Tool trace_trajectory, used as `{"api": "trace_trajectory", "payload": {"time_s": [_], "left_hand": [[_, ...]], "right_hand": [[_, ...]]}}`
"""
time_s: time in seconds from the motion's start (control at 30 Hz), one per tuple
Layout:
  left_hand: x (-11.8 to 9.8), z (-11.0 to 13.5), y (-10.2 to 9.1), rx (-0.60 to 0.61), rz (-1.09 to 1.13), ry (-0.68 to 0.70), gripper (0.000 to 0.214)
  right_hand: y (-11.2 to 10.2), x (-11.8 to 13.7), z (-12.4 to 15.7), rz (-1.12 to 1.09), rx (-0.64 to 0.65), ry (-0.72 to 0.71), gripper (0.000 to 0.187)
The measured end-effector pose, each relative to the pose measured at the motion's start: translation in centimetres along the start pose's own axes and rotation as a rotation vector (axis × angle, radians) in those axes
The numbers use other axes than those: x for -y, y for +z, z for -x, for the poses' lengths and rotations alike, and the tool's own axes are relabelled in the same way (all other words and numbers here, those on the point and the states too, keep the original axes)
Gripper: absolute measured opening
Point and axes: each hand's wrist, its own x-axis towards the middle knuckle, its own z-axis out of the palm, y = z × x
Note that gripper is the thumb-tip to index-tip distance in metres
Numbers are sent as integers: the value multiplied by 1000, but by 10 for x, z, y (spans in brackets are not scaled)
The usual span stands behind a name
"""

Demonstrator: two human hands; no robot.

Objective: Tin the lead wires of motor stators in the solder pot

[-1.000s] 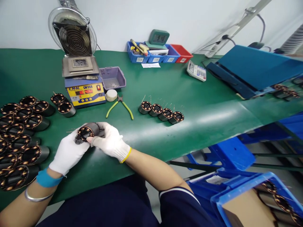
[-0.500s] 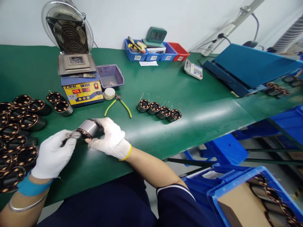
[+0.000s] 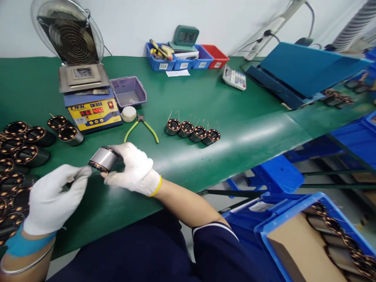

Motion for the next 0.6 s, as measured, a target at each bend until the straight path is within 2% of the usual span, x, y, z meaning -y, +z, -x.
{"api": "trace_trajectory", "payload": {"time_s": [0.03, 0.07, 0.1, 0.13, 0.2, 0.27, 0.33, 0.4, 0.43, 0.5, 0.57, 0.6], "left_hand": [[-1, 0, -1, 64, -6, 90, 13], [-4, 0, -1, 94, 5, 119, 19], [-6, 1, 0, 87, 21, 85, 24], [-9, 0, 2, 46, 44, -8, 25], [-14, -1, 7, -13, 128, -312, 24], [-16, -3, 12, 78, 258, -560, 41], [-15, -3, 13, 197, 414, -631, 38], [-13, -2, 7, 204, 583, -620, 28], [-12, -1, 3, 135, 685, -603, 26], [-11, 0, -5, -114, 848, -572, 23], [-10, 0, -6, -334, 836, -529, 24], [-10, -1, -4, -354, 746, -515, 25]], "right_hand": [[-2, -1, -1, -16, -35, -4, 62], [-4, -1, -3, -31, -66, -5, 61], [-6, -2, -4, -44, -92, -3, 60], [-8, -3, -5, -53, -107, 1, 60], [-9, -4, -5, -58, -111, -6, 60], [-8, -4, -3, -56, -82, -34, 62], [-6, -3, 0, -30, -38, -50, 63], [-5, -2, 2, 14, -18, -52, 63], [-5, -2, 3, 35, -26, -56, 63], [-6, -2, 3, 58, -55, -76, 63], [-7, -3, 2, 65, -86, -94, 62], [-7, -3, 2, 65, -94, -107, 62]]}}
